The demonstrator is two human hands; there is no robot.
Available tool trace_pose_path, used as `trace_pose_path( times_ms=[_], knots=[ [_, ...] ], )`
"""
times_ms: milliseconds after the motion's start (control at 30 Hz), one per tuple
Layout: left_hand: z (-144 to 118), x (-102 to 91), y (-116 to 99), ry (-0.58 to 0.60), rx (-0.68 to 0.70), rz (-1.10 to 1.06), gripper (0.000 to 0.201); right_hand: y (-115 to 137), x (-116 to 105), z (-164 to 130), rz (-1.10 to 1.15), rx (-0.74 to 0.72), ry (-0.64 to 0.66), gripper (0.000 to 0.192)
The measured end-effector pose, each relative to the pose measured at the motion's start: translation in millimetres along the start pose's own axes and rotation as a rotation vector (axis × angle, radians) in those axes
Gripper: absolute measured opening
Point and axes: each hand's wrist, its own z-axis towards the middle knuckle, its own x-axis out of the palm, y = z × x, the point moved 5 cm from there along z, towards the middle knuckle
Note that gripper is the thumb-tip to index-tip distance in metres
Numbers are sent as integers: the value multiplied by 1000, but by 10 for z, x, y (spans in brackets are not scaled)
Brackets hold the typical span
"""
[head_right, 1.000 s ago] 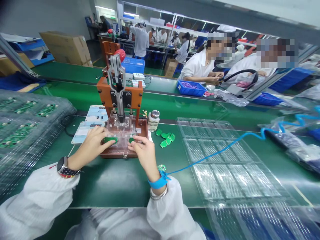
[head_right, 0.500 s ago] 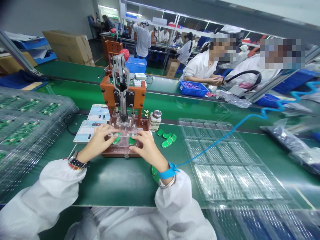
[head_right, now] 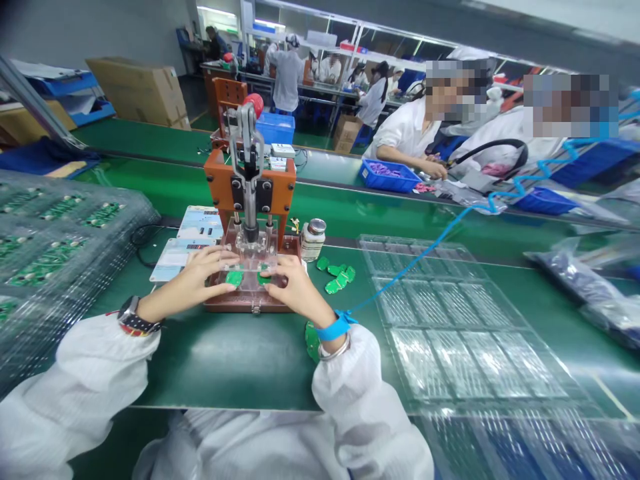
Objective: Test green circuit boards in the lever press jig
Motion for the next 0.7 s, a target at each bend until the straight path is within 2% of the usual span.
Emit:
trace_pose_path(
  times_ms=[133,333,533,700],
  knots=[
    [16,19,-6,-49,-20,88,45,44,4,-14,-99,36,31,17],
    [31,51,-7,-19,-26,44,43,101,67,-87,-245,34,-20,14],
    [14,99,59,3,-53,-105,41,99,75,-94,-201,52,-4,16],
    [21,114,45,41,-77,-89,42,135,-44,-117,-151,28,-33,17]
  ],
)
